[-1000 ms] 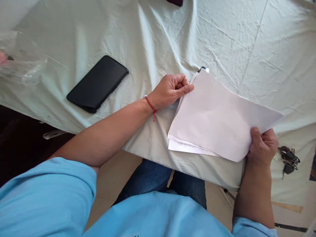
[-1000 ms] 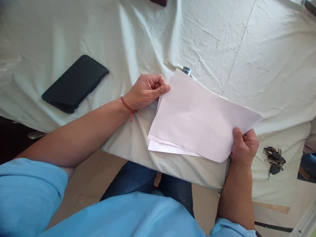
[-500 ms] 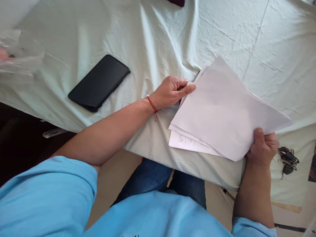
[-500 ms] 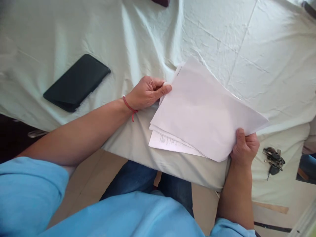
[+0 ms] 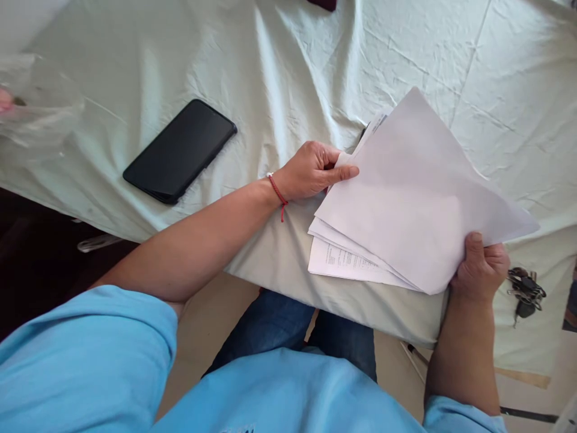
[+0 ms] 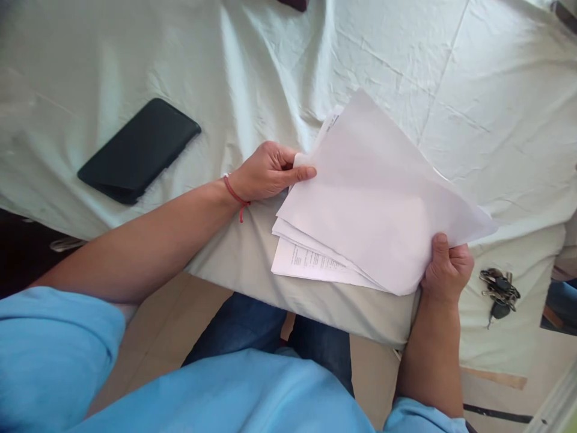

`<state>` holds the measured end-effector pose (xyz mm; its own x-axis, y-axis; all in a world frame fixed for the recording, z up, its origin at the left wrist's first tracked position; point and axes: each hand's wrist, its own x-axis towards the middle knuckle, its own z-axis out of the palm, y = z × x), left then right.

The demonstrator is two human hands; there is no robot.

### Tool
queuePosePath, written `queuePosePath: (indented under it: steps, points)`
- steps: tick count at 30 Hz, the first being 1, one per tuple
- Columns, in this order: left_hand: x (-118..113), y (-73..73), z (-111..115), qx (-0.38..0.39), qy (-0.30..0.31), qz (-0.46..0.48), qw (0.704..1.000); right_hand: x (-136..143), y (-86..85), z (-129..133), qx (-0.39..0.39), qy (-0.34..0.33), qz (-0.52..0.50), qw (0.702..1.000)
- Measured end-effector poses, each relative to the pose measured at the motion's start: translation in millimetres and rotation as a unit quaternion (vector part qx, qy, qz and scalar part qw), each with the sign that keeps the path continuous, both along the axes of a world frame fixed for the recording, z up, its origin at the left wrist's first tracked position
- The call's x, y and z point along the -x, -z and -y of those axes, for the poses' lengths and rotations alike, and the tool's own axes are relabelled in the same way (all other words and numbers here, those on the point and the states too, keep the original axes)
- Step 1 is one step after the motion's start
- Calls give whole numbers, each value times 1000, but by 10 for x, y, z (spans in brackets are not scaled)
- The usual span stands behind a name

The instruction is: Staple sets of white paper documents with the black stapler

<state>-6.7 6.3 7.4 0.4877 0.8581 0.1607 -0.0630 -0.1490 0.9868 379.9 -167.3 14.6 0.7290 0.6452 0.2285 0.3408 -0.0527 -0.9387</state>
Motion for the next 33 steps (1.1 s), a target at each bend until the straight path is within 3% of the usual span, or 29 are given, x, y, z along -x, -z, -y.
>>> queuePosePath:
  steps: [7,13,18,24,27,30,33]
  points:
    - [41,-118,-4,27,46,6,999,0,-10,-13,-7,-3,2,1000]
    - [40,-141,8,46,30,-3,998,12,-47,-23,-14,-43,-13,999]
    - [32,-118,-2,46,22,8,999,-117,-50,14,-3,0,-42,999]
    - [49,-36,-29,48,37,18,998,-254,-32,107,20,-33,-87,995]
    - [40,-44,-27,48,31,13,998,-278,-29,149,23,-19,-108,994]
    - [23,-74,-18,48,18,11,999,-247,-70,148,27,-13,-112,993]
    - [15,-81,-18,44,26,8,999,-161,-123,102,10,-54,-101,993]
